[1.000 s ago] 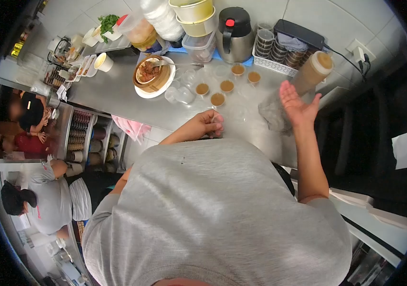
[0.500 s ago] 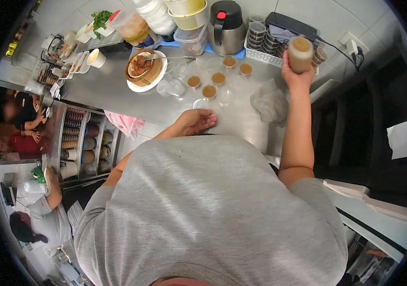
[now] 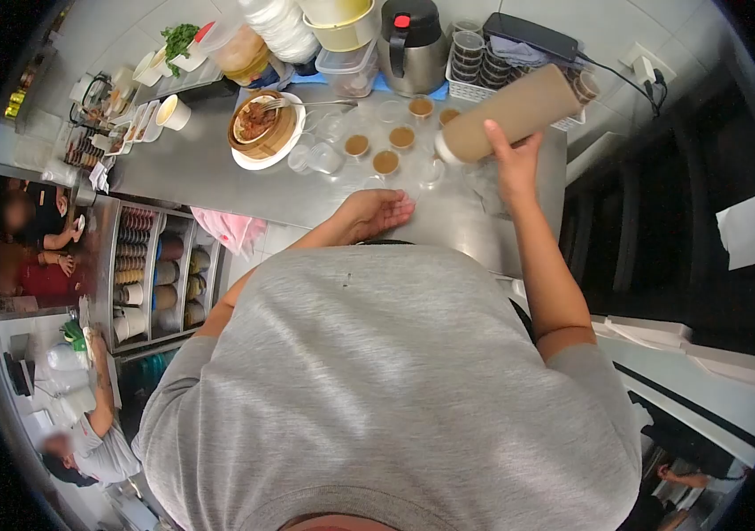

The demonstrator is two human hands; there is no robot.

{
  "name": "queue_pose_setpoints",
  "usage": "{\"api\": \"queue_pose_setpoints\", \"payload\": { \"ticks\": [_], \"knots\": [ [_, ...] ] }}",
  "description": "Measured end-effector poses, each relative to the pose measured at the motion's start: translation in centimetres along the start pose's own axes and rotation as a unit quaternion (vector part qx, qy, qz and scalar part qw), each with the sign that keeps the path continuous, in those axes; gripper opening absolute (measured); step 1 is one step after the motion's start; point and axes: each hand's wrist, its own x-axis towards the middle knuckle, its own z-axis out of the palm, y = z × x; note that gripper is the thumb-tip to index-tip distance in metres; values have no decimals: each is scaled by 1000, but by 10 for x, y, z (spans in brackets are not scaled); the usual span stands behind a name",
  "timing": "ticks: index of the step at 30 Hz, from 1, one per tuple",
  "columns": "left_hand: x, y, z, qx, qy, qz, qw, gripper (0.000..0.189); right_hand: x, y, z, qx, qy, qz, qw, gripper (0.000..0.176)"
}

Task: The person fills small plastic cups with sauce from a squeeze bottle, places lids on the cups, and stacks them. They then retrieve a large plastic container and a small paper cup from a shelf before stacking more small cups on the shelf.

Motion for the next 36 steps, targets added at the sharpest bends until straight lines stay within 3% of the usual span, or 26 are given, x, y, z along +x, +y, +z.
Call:
{"api": "queue_pose_setpoints", "payload": {
  "ticks": [5,20,33,36],
  "knots": [
    [-6,0,4,16,7,18,1000,19,-8,2,15,-127,-64,-67,988,73],
    [-8,-4,-4,-12,14,30,999,21,-12,-30,32,-64,-76,-103,990,60],
    [-19,-3,-11,-21,1,-12,1000,23,-11,-25,35,-82,-46,-104,990,60],
    [-20,-4,-14,-21,10,14,1000,23,-10,-24,34,-75,-41,-97,992,59]
  ]
}}
